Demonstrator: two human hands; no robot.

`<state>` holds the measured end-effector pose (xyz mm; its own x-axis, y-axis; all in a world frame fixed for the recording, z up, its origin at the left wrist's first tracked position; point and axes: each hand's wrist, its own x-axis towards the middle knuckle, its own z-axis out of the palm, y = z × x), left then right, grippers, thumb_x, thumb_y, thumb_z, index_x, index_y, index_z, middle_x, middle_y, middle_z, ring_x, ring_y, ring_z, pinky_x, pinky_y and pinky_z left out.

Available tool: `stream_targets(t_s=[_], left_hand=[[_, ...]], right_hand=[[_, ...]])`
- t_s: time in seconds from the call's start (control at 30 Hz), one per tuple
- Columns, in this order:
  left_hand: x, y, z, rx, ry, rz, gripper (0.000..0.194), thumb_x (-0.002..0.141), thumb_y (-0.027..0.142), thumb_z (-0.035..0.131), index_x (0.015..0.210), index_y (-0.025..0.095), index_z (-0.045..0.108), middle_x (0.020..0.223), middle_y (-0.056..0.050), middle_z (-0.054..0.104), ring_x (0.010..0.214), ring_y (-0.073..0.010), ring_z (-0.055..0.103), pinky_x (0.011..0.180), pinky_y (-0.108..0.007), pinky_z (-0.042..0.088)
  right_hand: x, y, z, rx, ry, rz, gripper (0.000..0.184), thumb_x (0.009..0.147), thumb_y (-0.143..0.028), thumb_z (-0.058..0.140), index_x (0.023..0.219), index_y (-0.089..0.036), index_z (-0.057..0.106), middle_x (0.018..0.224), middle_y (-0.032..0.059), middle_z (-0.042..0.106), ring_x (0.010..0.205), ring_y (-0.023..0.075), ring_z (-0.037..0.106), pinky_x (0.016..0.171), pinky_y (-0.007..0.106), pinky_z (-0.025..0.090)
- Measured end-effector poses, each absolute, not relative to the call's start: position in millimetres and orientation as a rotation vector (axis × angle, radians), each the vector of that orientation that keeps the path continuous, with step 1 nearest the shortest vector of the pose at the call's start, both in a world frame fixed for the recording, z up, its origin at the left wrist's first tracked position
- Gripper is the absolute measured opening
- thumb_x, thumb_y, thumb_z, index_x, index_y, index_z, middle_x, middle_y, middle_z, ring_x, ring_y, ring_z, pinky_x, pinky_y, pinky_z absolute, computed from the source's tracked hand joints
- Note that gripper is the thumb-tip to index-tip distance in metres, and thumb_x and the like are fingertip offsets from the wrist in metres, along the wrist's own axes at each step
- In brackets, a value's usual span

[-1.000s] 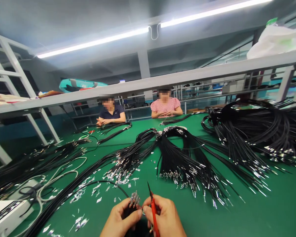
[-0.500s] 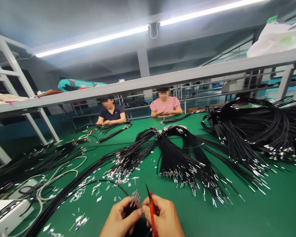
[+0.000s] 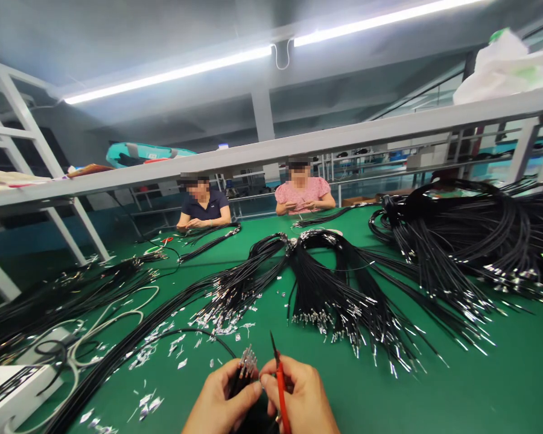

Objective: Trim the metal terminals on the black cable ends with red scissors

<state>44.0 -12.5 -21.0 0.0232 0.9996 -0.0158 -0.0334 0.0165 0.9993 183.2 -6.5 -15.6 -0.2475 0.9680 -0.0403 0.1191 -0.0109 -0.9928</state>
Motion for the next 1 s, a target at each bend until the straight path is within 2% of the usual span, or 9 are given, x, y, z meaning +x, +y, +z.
stream_targets(t_s=[0.2, 0.37, 0.57, 0.77, 1.0], left_hand=[[45.0, -15.3, -15.4, 1.142, 1.192, 1.155, 0.032, 0.054, 0.041, 0.071, 0.062, 0.013, 0.057, 0.049, 0.005, 0.049, 0.046, -0.0071, 0.039, 0.047, -0.021, 0.029], [44.5, -18.3, -6.4, 1.147, 1.178, 1.099, 0.029, 0.062, 0.041, 0.066, 0.066, 0.015, 0.053, 0.040, 0.011, 0.035, 0.033, -0.0027, 0.025, 0.039, -0.020, 0.020], [43.4, -17.6, -4.2, 1.151, 1.174, 1.117, 0.032, 0.062, 0.045, 0.065, 0.064, 0.015, 0.051, 0.046, 0.009, 0.039, 0.037, -0.0034, 0.030, 0.040, -0.019, 0.023], [42.4, -19.3, -0.8, 1.106, 1.175, 1.093, 0.038, 0.058, 0.046, 0.068, 0.074, 0.014, 0.057, 0.048, 0.007, 0.045, 0.036, -0.0034, 0.031, 0.041, -0.019, 0.024], [43.3, -18.5, -5.1, 1.105, 1.196, 1.074, 0.037, 0.058, 0.048, 0.067, 0.064, 0.014, 0.055, 0.039, 0.010, 0.037, 0.031, -0.0026, 0.025, 0.036, -0.019, 0.019]], right_hand=[[183.9, -17.3, 1.9, -1.231, -1.539, 1.227, 0.021, 0.073, -0.036, 0.054, 0.071, -0.016, 0.060, 0.047, -0.0043, 0.049, 0.038, 0.0074, 0.038, 0.035, 0.017, 0.032], [183.1, -17.7, 3.0, -1.224, -1.532, 1.232, 0.023, 0.074, -0.037, 0.053, 0.070, -0.016, 0.059, 0.047, -0.0038, 0.049, 0.040, 0.0082, 0.040, 0.036, 0.017, 0.033], [181.4, -11.3, -9.3, -1.227, -1.505, 1.263, 0.026, 0.074, -0.040, 0.052, 0.072, -0.015, 0.058, 0.046, -0.0043, 0.050, 0.033, 0.0065, 0.038, 0.033, 0.017, 0.032], [182.1, -13.6, -5.1, -1.222, -1.533, 1.233, 0.025, 0.075, -0.039, 0.051, 0.072, -0.015, 0.058, 0.047, -0.0045, 0.048, 0.035, 0.0072, 0.038, 0.034, 0.018, 0.033], [183.2, -16.4, -1.7, -1.214, -1.620, 1.144, 0.024, 0.074, -0.039, 0.050, 0.069, -0.016, 0.058, 0.049, -0.0037, 0.047, 0.041, 0.0094, 0.041, 0.038, 0.018, 0.035]])
